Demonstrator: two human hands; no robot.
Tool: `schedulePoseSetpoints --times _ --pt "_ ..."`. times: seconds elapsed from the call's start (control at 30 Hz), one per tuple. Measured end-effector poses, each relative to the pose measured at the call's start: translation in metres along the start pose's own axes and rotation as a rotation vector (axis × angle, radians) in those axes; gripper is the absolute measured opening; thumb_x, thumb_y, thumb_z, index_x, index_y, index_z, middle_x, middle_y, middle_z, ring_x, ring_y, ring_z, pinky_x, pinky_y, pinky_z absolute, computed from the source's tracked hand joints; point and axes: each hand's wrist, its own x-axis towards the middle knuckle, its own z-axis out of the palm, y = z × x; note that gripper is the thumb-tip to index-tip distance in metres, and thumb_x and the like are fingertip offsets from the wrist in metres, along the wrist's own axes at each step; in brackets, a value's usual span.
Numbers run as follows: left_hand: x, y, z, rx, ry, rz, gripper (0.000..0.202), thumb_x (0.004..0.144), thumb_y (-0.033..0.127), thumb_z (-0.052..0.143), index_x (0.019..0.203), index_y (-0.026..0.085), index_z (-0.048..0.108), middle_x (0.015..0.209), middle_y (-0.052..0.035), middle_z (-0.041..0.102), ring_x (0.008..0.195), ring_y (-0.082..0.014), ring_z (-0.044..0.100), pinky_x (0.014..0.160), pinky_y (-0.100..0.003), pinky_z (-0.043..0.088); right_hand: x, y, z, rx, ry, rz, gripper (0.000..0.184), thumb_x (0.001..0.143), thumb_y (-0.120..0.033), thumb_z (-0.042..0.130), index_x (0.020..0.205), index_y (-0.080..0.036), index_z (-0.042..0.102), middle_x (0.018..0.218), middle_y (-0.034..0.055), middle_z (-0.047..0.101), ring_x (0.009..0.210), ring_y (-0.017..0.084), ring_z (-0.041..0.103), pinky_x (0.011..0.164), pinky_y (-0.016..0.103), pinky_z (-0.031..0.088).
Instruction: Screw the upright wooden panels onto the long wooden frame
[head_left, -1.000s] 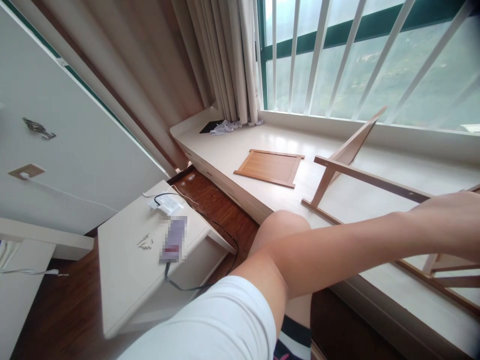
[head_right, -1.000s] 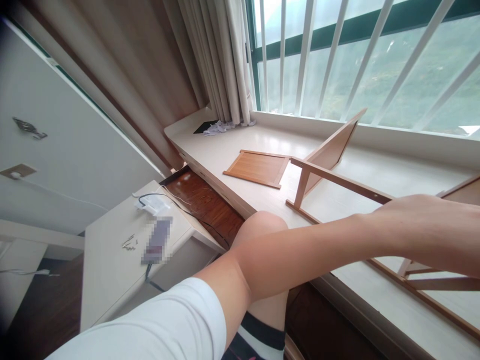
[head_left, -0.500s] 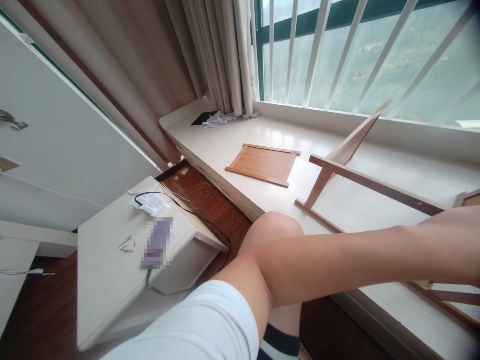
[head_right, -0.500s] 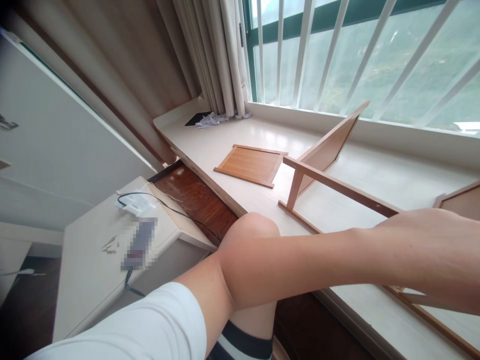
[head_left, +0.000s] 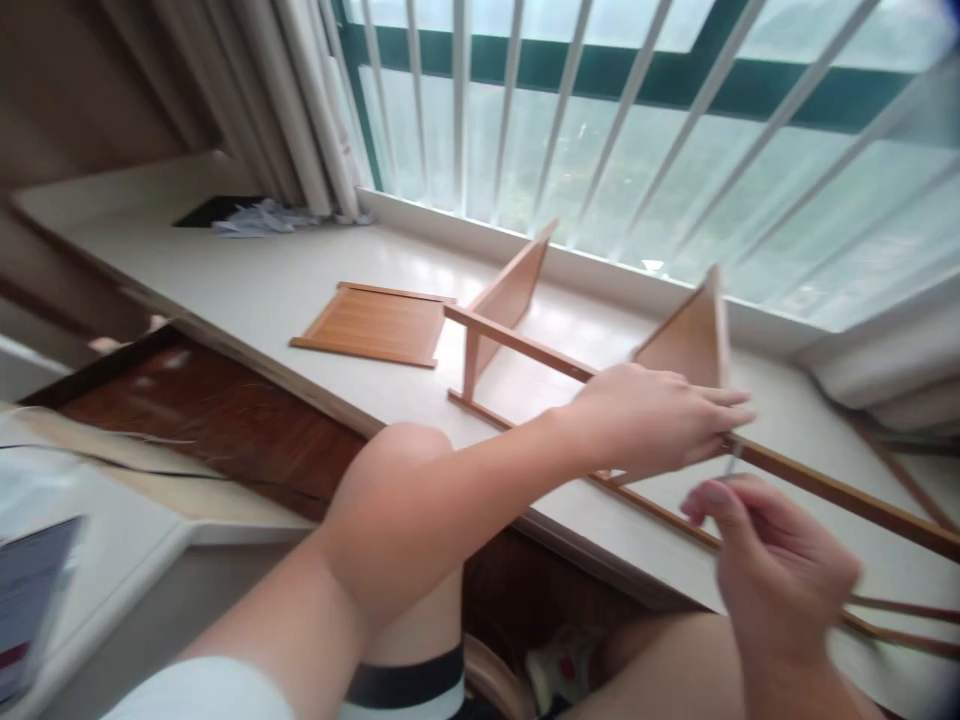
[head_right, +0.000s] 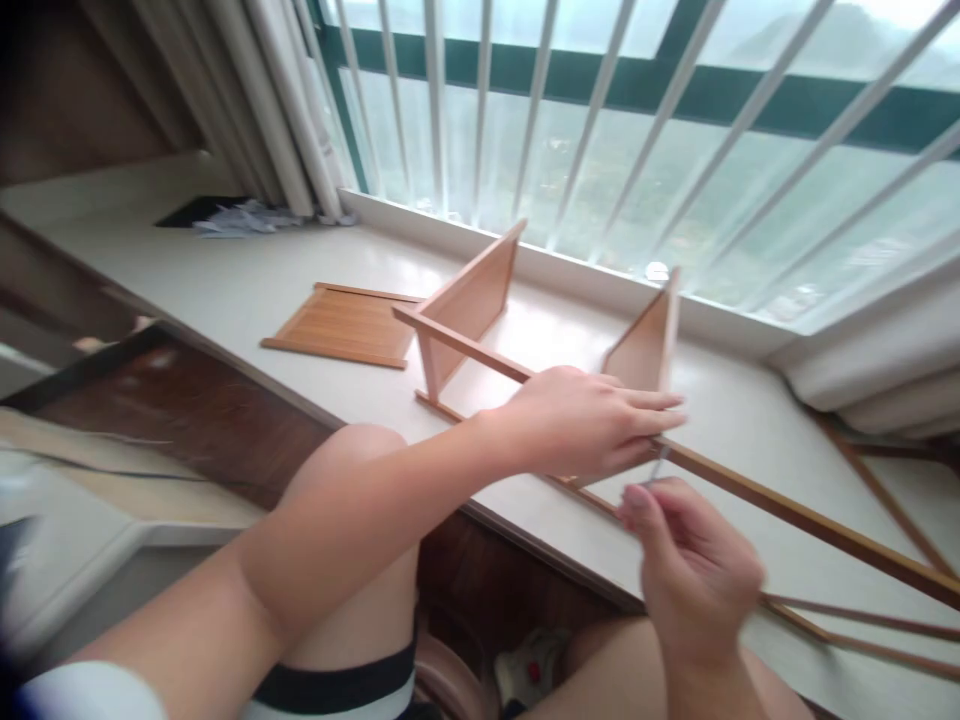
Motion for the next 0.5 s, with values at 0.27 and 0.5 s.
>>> schedulePoseSetpoints --times 0.27,0.5 --pt "0.009 -0.006 0.019 -0.049 0.131 0.027 0.042 0.096 0.035 0.035 0.135 0.033 0.048 0.145 0.0042 0.044 0.102 -0.0168 0.063 0.071 -0.029 0.046 0.006 0.014 -0.005 0.095 -0.135 -0.086 0.016 0.086 -0.019 0.063 0.07 -0.017 0.059 0.065 0.0007 0.053 0.062 0.014 0.051 0.058 0.029 0.038" --pt "0.008 -0.006 0.018 -0.042 0.125 0.028 0.042 0.095 0.034 0.035 0.135 0.033 0.048 0.145 0.0046 0.045 0.102 -0.0165 0.064 0.071 -0.029 0.045 0.005 0.016 -0.006 0.111 -0.128 -0.097 0.015 0.085 -0.016 0.064 0.071 -0.017 0.06 0.065 0.0005 0.053 0.061 0.014 0.05 0.059 0.029 0.036"
